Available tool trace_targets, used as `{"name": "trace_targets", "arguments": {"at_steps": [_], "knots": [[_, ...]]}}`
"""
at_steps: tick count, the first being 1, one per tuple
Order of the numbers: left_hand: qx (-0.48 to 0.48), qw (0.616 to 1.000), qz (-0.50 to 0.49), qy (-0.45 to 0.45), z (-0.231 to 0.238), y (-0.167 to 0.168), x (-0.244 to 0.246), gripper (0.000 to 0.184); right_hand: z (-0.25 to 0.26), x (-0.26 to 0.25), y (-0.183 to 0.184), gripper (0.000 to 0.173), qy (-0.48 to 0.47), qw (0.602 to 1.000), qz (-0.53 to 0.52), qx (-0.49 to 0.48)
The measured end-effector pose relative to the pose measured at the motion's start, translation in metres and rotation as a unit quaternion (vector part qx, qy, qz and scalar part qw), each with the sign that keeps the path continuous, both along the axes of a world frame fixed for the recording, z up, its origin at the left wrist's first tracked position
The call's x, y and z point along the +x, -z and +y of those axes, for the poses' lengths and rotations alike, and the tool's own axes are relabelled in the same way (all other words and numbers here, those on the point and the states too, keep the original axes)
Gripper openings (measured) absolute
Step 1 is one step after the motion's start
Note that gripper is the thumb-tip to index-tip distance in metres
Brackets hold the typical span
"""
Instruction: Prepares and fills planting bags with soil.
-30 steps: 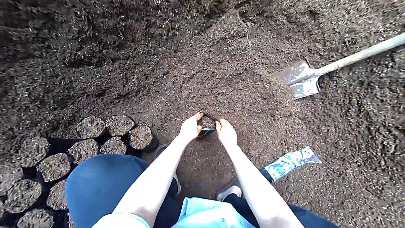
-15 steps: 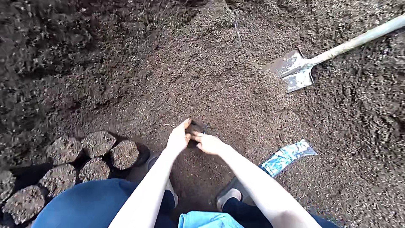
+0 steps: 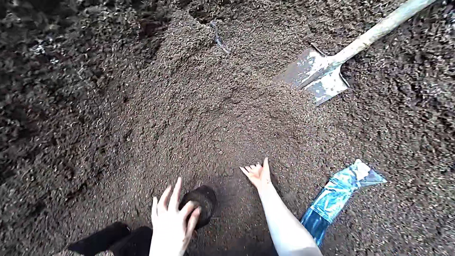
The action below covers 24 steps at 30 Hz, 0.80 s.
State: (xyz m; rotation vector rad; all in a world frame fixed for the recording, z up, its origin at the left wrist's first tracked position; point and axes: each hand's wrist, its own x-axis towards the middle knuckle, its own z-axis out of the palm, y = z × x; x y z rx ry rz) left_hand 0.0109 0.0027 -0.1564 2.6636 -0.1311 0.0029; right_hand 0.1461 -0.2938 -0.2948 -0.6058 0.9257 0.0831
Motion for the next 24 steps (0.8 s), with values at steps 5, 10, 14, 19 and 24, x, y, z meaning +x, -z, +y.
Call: {"name": "trace_targets", "arguments": {"at_steps": [5, 10, 14, 19, 24], "knots": [[-0.079, 0.967, 0.240, -0.044, 0.016, -0.008, 0.007, 0.042, 0.033, 0.082, -0.015, 0.087, 0.055, 0.996, -0.065, 0.037], [-0.178, 0.943, 0.280, -0.013, 0.000, -0.013, 0.028, 0.067, 0.038, 0.081, -0.059, 0.080, 0.006, 0.998, -0.058, 0.017], [-0.204, 0.928, 0.312, -0.010, -0.018, -0.022, 0.046, 0.077, 0.051, 0.032, -0.101, 0.088, -0.117, 0.985, -0.104, 0.077], [-0.190, 0.927, 0.319, -0.052, -0.033, -0.031, 0.046, 0.055, 0.079, -0.044, -0.146, 0.084, -0.240, 0.954, -0.112, 0.138], [-0.171, 0.925, 0.329, -0.078, -0.028, -0.036, 0.027, 0.067, 0.094, -0.070, -0.169, 0.041, -0.355, 0.920, -0.155, -0.059]]}}
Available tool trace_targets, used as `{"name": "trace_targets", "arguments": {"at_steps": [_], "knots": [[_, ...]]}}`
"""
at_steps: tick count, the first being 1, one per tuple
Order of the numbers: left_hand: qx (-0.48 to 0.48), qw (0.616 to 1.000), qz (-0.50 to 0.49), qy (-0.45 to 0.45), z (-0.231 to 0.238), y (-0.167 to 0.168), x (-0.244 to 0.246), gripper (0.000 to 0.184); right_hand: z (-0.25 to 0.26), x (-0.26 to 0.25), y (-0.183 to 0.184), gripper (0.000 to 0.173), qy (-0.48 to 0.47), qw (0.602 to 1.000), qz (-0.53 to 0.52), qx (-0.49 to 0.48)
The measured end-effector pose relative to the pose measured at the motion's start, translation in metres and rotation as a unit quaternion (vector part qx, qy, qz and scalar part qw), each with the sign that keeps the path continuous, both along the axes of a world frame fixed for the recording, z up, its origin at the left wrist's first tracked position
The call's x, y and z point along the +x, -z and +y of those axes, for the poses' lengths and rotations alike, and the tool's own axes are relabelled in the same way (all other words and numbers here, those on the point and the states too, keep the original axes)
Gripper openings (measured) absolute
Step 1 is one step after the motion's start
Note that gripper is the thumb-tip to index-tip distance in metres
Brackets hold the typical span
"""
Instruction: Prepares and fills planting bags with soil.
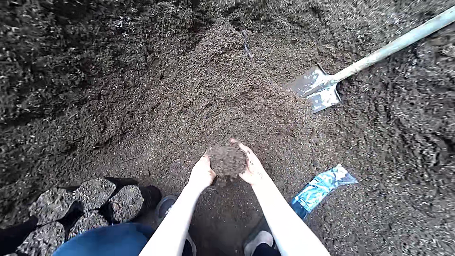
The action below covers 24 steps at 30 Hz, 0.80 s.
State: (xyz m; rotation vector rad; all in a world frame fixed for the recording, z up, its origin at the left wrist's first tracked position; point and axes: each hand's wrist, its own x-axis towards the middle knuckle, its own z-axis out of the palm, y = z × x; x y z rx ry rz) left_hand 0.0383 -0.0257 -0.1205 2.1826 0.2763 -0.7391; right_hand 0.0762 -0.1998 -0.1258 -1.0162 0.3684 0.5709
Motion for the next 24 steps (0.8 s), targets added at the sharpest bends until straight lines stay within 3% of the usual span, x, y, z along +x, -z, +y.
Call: {"name": "trace_targets", "arguments": {"at_steps": [2, 3, 4, 6, 7, 8, 12, 14, 17, 19, 21, 24], "knots": [[-0.011, 1.000, -0.017, -0.002, 0.003, 0.006, -0.008, 0.071, 0.010, -0.008, -0.012, 0.040, -0.061, 0.979, -0.080, -0.176], [-0.021, 0.999, -0.024, -0.002, 0.005, 0.010, -0.012, 0.078, 0.017, -0.011, -0.012, 0.045, -0.120, 0.946, -0.133, -0.269], [-0.028, 0.999, -0.033, -0.006, 0.007, 0.013, -0.016, 0.083, 0.025, -0.015, -0.011, 0.048, -0.191, 0.890, -0.186, -0.369], [-0.041, 0.998, -0.050, -0.021, 0.012, 0.017, -0.022, 0.085, 0.047, -0.025, -0.010, 0.040, -0.315, 0.742, -0.252, -0.536], [-0.049, 0.997, -0.057, -0.025, 0.015, 0.019, -0.025, 0.083, 0.055, -0.029, -0.007, 0.038, -0.360, 0.685, -0.266, -0.575], [-0.058, 0.996, -0.059, -0.023, 0.018, 0.020, -0.028, 0.080, 0.058, -0.029, -0.009, 0.038, -0.393, 0.658, -0.268, -0.583], [-0.059, 0.996, -0.062, -0.023, 0.034, 0.020, -0.031, 0.075, 0.037, -0.011, -0.027, 0.038, -0.325, 0.715, -0.264, -0.560], [-0.070, 0.996, -0.047, -0.019, 0.036, 0.025, -0.031, 0.076, 0.031, -0.007, -0.016, 0.054, -0.345, 0.690, -0.200, -0.603], [-0.105, 0.993, -0.029, -0.033, 0.031, 0.036, -0.030, 0.072, 0.038, -0.014, 0.009, 0.044, -0.445, 0.601, -0.152, -0.646], [-0.107, 0.993, -0.042, -0.030, 0.030, 0.021, -0.031, 0.067, 0.037, -0.019, -0.006, 0.042, -0.455, 0.564, -0.162, -0.669], [-0.108, 0.990, -0.083, -0.026, 0.029, -0.009, -0.038, 0.063, 0.031, -0.029, -0.039, 0.041, -0.429, 0.561, -0.179, -0.685], [-0.121, 0.980, -0.155, -0.031, 0.023, -0.039, -0.057, 0.063, 0.019, -0.055, -0.071, 0.038, -0.327, 0.609, -0.217, -0.690]]}}
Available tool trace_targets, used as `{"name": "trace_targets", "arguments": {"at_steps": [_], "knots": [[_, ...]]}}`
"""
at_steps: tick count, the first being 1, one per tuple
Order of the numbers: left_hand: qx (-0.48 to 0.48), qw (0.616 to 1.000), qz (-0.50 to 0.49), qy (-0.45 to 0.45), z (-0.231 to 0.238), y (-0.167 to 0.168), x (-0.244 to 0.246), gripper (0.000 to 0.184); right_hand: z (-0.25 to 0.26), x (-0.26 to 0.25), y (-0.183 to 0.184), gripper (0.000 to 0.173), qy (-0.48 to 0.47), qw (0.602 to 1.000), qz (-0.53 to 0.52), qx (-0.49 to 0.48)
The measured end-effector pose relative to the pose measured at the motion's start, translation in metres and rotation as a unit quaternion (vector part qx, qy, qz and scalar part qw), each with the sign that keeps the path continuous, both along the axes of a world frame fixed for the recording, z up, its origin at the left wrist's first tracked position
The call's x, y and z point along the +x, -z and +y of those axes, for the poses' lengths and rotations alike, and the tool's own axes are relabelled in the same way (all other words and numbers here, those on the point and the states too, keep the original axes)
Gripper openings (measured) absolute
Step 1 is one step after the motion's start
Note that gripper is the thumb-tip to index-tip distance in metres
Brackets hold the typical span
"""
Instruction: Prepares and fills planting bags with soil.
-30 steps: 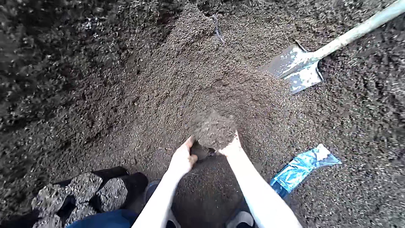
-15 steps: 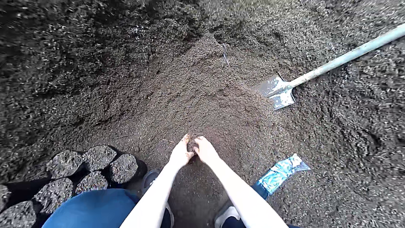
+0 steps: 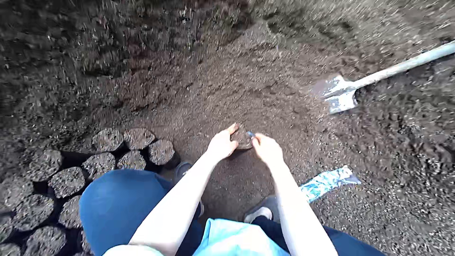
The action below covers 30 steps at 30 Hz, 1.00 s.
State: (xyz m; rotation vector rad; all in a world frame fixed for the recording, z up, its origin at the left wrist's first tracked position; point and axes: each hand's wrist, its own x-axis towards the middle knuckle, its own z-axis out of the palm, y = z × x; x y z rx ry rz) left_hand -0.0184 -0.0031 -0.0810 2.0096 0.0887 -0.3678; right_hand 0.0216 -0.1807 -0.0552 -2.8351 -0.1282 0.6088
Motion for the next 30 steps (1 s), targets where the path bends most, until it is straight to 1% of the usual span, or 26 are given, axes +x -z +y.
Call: {"name": "trace_targets", "arguments": {"at_steps": [1, 2, 3, 5, 6, 7, 8, 9, 10, 11, 12, 13, 15, 16, 17, 18, 19, 20, 21, 22, 23, 24, 26, 28, 30], "knots": [[-0.018, 0.999, -0.026, -0.008, -0.002, 0.005, -0.004, 0.066, -0.002, -0.008, 0.008, 0.036, 0.020, 0.999, -0.042, 0.022], [-0.030, 0.998, -0.046, -0.015, -0.002, 0.018, -0.005, 0.069, -0.002, -0.012, 0.024, 0.037, 0.038, 0.996, -0.072, 0.036], [-0.030, 0.998, -0.043, -0.020, -0.003, 0.035, -0.004, 0.071, -0.001, -0.014, 0.046, 0.040, 0.047, 0.996, -0.073, 0.034], [0.010, 1.000, 0.002, -0.008, -0.006, 0.070, -0.003, 0.071, -0.004, -0.018, 0.083, 0.044, 0.042, 0.999, -0.005, 0.009], [0.037, 0.999, 0.029, 0.014, -0.004, 0.077, 0.001, 0.068, -0.004, -0.013, 0.088, 0.044, 0.034, 0.999, 0.027, -0.004], [0.055, 0.997, 0.039, 0.025, -0.002, 0.072, 0.008, 0.065, 0.000, -0.007, 0.081, 0.045, 0.028, 0.999, 0.041, -0.011], [0.065, 0.997, 0.036, 0.028, 0.001, 0.058, 0.015, 0.063, 0.003, -0.002, 0.067, 0.045, 0.030, 0.999, 0.040, -0.010], [0.062, 0.997, 0.026, 0.024, 0.002, 0.044, 0.017, 0.060, 0.004, -0.001, 0.054, 0.044, 0.034, 0.999, 0.024, -0.002], [0.055, 0.998, 0.018, 0.016, 0.002, 0.038, 0.015, 0.061, 0.001, -0.005, 0.049, 0.043, 0.039, 0.999, 0.006, 0.008], [0.044, 0.999, 0.016, 0.002, 0.001, 0.036, 0.013, 0.063, -0.003, -0.008, 0.050, 0.043, 0.045, 0.999, -0.013, 0.019], [0.038, 0.999, 0.018, -0.011, 0.000, 0.039, 0.013, 0.065, -0.005, -0.010, 0.059, 0.044, 0.045, 0.998, -0.027, 0.022], [0.045, 0.999, 0.023, -0.019, 0.000, 0.046, 0.015, 0.066, -0.006, -0.009, 0.071, 0.045, 0.041, 0.999, -0.020, 0.016], [0.074, 0.996, 0.039, -0.019, -0.004, 0.061, 0.011, 0.065, -0.009, -0.011, 0.089, 0.047, 0.037, 0.999, 0.038, 0.011], [0.075, 0.996, 0.037, -0.035, -0.004, 0.066, 0.009, 0.064, -0.011, -0.010, 0.089, 0.049, 0.039, 0.998, 0.050, 0.018], [0.054, 0.995, 0.032, -0.077, -0.003, 0.065, 0.007, 0.059, -0.012, -0.010, 0.083, 0.051, 0.038, 0.998, 0.036, 0.029], [0.030, 0.989, 0.033, -0.139, -0.003, 0.062, 0.001, 0.053, -0.015, -0.013, 0.077, 0.051, 0.027, 0.999, 0.006, 0.041], [0.016, 0.979, 0.054, -0.196, -0.004, 0.061, -0.006, 0.051, -0.019, -0.017, 0.074, 0.048, 0.000, 0.998, -0.033, 0.059], [0.017, 0.968, 0.095, -0.233, -0.006, 0.061, -0.011, 0.057, -0.023, -0.019, 0.075, 0.043, -0.046, 0.993, -0.066, 0.082], [0.022, 0.957, 0.155, -0.244, -0.007, 0.061, -0.016, 0.072, -0.024, -0.019, 0.076, 0.043, -0.102, 0.987, -0.077, 0.101], [0.018, 0.948, 0.215, -0.233, -0.009, 0.064, -0.020, 0.086, -0.022, -0.018, 0.076, 0.049, -0.158, 0.980, -0.060, 0.102], [0.003, 0.941, 0.268, -0.205, -0.011, 0.069, -0.022, 0.092, -0.016, -0.016, 0.074, 0.056, -0.200, 0.976, -0.024, 0.085], [-0.023, 0.937, 0.303, -0.171, -0.015, 0.075, -0.022, 0.089, -0.009, -0.013, 0.072, 0.062, -0.223, 0.973, 0.020, 0.058], [-0.086, 0.938, 0.314, -0.118, -0.024, 0.089, -0.021, 0.074, 0.003, -0.010, 0.075, 0.070, -0.239, 0.966, 0.095, -0.002], [-0.081, 0.955, 0.270, -0.090, -0.030, 0.097, -0.017, 0.054, 0.010, -0.012, 0.080, 0.071, -0.249, 0.958, 0.132, -0.051], [-0.057, 0.963, 0.249, -0.088, -0.034, 0.098, -0.017, 0.047, 0.015, -0.017, 0.085, 0.066, -0.258, 0.952, 0.137, -0.094]]}}
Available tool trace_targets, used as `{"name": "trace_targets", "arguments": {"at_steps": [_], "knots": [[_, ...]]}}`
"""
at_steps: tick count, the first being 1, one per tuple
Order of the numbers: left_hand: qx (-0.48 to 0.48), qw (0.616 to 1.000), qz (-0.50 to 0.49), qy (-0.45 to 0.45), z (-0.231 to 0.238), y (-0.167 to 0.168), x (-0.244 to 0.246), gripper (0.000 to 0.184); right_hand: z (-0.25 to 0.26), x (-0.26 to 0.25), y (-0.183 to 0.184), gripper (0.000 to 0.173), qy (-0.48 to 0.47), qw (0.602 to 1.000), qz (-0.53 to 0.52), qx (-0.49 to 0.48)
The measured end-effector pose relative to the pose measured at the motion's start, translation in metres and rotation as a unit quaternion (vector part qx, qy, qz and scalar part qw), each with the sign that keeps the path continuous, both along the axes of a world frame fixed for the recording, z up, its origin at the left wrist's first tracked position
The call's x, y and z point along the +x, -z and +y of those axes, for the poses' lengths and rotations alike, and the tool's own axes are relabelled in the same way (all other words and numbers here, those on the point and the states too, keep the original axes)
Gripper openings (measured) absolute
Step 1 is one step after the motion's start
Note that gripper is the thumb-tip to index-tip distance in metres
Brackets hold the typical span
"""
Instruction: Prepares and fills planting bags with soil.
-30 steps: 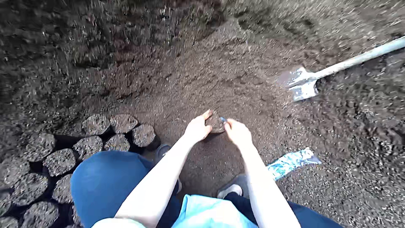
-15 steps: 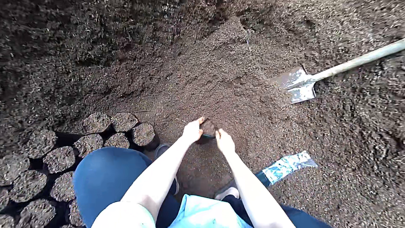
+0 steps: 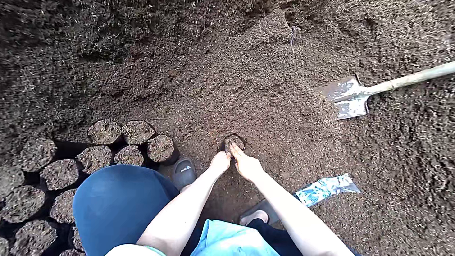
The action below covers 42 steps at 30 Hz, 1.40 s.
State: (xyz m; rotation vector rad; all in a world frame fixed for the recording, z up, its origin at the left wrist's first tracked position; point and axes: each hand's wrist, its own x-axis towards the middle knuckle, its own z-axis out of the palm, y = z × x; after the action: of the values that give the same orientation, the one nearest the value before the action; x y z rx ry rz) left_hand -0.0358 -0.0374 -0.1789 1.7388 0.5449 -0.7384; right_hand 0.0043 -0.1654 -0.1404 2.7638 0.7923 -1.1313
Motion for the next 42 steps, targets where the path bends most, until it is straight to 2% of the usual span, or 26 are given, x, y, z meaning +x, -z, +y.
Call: {"name": "trace_targets", "arguments": {"at_steps": [3, 5, 7, 9, 10, 11, 12, 13, 15, 18, 20, 22, 24, 26, 28, 31, 34, 36, 39, 42], "knots": [[0.006, 1.000, -0.024, 0.003, -0.001, -0.005, 0.000, 0.045, 0.009, 0.003, -0.002, 0.061, -0.004, 0.999, 0.008, -0.044], [0.006, 0.998, -0.047, 0.034, 0.009, -0.011, 0.003, 0.045, 0.012, 0.020, -0.015, 0.059, -0.015, 0.999, 0.037, -0.036], [0.057, 0.993, -0.045, 0.094, 0.028, -0.021, 0.008, 0.048, 0.005, 0.037, -0.033, 0.047, 0.035, 0.996, 0.064, 0.054], [0.111, 0.990, -0.003, 0.083, 0.042, -0.030, 0.016, 0.064, -0.009, 0.045, -0.040, 0.037, 0.156, 0.971, 0.036, 0.175], [0.114, 0.991, 0.028, 0.062, 0.045, -0.029, 0.020, 0.076, -0.013, 0.047, -0.038, 0.045, 0.221, 0.958, 0.012, 0.182], [0.099, 0.993, 0.057, 0.041, 0.043, -0.026, 0.025, 0.085, -0.016, 0.048, -0.033, 0.061, 0.273, 0.950, 0.003, 0.149], [0.065, 0.994, 0.085, 0.018, 0.039, -0.021, 0.029, 0.090, -0.018, 0.049, -0.025, 0.078, 0.308, 0.945, 0.021, 0.105], [0.020, 0.994, 0.109, -0.001, 0.034, -0.017, 0.034, 0.090, -0.018, 0.049, -0.014, 0.087, 0.327, 0.941, 0.056, 0.073], [-0.029, 0.990, 0.139, -0.006, 0.027, -0.009, 0.043, 0.084, -0.012, 0.049, 0.002, 0.077, 0.326, 0.937, 0.109, 0.063], [0.008, 0.989, 0.146, 0.018, 0.018, -0.006, 0.056, 0.075, 0.004, 0.049, -0.004, 0.054, 0.299, 0.949, 0.081, 0.062], [0.031, 0.986, 0.159, 0.038, 0.015, -0.007, 0.061, 0.075, 0.009, 0.048, -0.006, 0.050, 0.265, 0.960, 0.065, 0.056], [0.000, 0.985, 0.173, 0.000, 0.016, -0.003, 0.057, 0.079, 0.003, 0.052, -0.005, 0.051, 0.204, 0.973, 0.089, 0.055], [-0.051, 0.982, 0.164, -0.073, 0.014, -0.003, 0.051, 0.080, -0.009, 0.075, -0.012, 0.054, 0.138, 0.977, 0.155, 0.054], [-0.064, 0.983, 0.135, -0.104, 0.005, -0.005, 0.042, 0.079, -0.021, 0.112, -0.023, 0.052, 0.131, 0.967, 0.200, 0.085], [-0.009, 0.993, 0.103, -0.059, -0.006, -0.006, 0.028, 0.078, -0.029, 0.165, -0.022, 0.048, 0.152, 0.971, 0.123, 0.136], [0.073, 0.993, 0.087, 0.030, -0.021, -0.017, 0.008, 0.084, -0.030, 0.255, 0.001, 0.048, 0.173, 0.972, -0.050, 0.152], [0.075, 0.986, 0.119, 0.086, -0.026, -0.022, 0.006, 0.089, -0.029, 0.311, 0.049, 0.053, 0.219, 0.957, -0.111, 0.153], [0.069, 0.984, 0.129, 0.101, -0.020, -0.022, 0.010, 0.089, -0.028, 0.314, 0.087, 0.062, 0.230, 0.958, -0.086, 0.150], [0.107, 0.987, 0.096, 0.075, -0.004, -0.027, 0.016, 0.073, -0.012, 0.283, 0.115, 0.082, 0.216, 0.970, -0.016, 0.106], [0.159, 0.986, 0.031, 0.028, 0.015, -0.030, 0.027, 0.052, -0.008, 0.254, 0.122, 0.082, 0.208, 0.975, 0.029, 0.077]]}}
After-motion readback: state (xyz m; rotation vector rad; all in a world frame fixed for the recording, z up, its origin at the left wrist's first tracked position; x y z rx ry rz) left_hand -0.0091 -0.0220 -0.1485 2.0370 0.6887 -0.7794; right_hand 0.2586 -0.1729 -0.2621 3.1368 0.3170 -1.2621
